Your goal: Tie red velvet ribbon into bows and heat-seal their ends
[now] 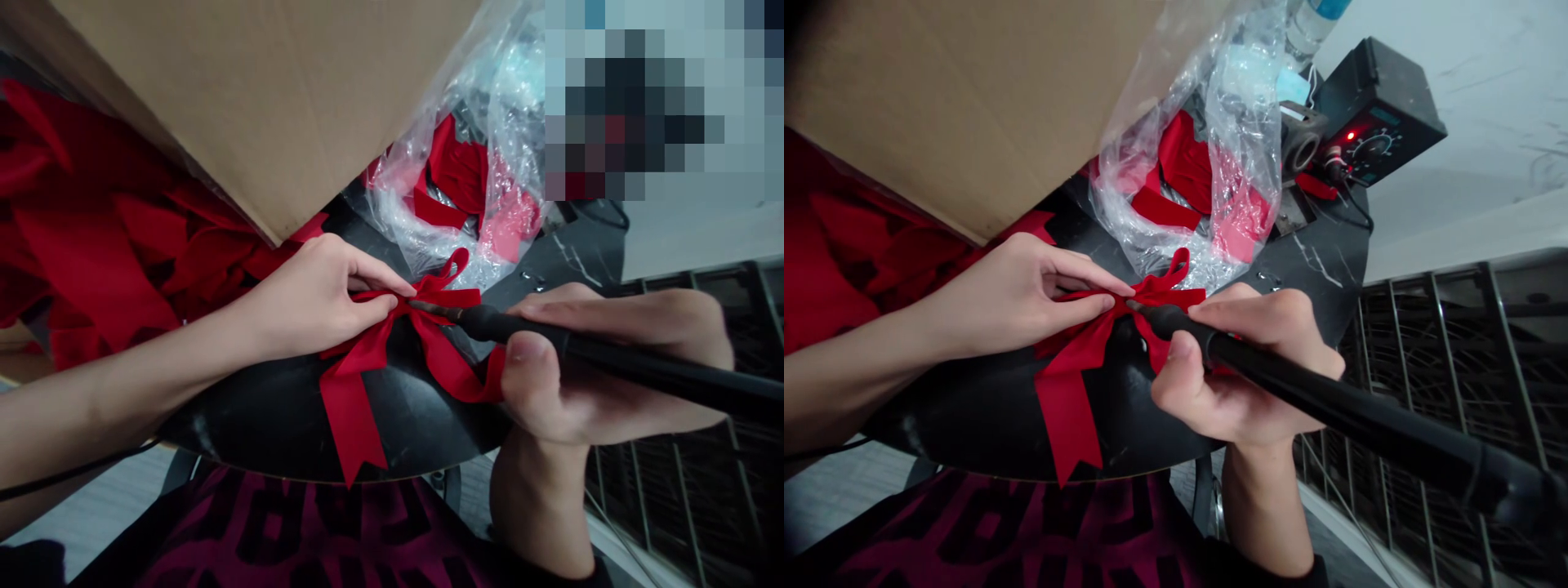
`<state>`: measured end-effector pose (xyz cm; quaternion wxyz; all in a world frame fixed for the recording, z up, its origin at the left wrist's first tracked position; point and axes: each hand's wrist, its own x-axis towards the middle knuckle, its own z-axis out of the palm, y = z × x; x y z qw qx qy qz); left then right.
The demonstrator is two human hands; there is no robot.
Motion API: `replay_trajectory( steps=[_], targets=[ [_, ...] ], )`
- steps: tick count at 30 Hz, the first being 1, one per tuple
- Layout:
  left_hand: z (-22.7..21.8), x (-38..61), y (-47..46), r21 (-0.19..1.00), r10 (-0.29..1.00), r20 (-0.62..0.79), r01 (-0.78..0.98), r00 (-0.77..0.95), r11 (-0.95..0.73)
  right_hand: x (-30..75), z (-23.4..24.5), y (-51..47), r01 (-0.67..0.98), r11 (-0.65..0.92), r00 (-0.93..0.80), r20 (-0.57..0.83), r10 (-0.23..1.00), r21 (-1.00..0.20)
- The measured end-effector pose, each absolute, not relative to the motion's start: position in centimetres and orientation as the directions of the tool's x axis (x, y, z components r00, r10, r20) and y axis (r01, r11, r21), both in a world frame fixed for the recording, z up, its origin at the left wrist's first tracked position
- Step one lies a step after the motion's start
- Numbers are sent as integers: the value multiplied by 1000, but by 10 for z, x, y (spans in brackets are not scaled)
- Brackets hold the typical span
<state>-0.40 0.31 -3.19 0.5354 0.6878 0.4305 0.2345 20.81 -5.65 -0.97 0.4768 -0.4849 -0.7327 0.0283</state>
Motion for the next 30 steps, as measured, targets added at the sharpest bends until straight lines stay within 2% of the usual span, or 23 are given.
replay_trajectory(
  steps=[3, 9, 14, 30],
  targets=[
    [-31, -4, 3, 936, 846, -130, 345, 516, -66, 206, -12, -56, 635, 569, 16, 745, 667, -523],
    [-31, -4, 2, 934, 848, -124, 349, 515, -76, 204, -11, -56, 612, 548, 0, 694, 720, -570],
    [-32, -5, 1, 936, 849, -120, 343, 515, -76, 206, -12, -54, 580, 588, -4, 720, 694, -563],
    [-29, -5, 2, 930, 842, -156, 365, 517, -52, 207, -9, -57, 644, 509, -19, 653, 757, -571]
  ],
)
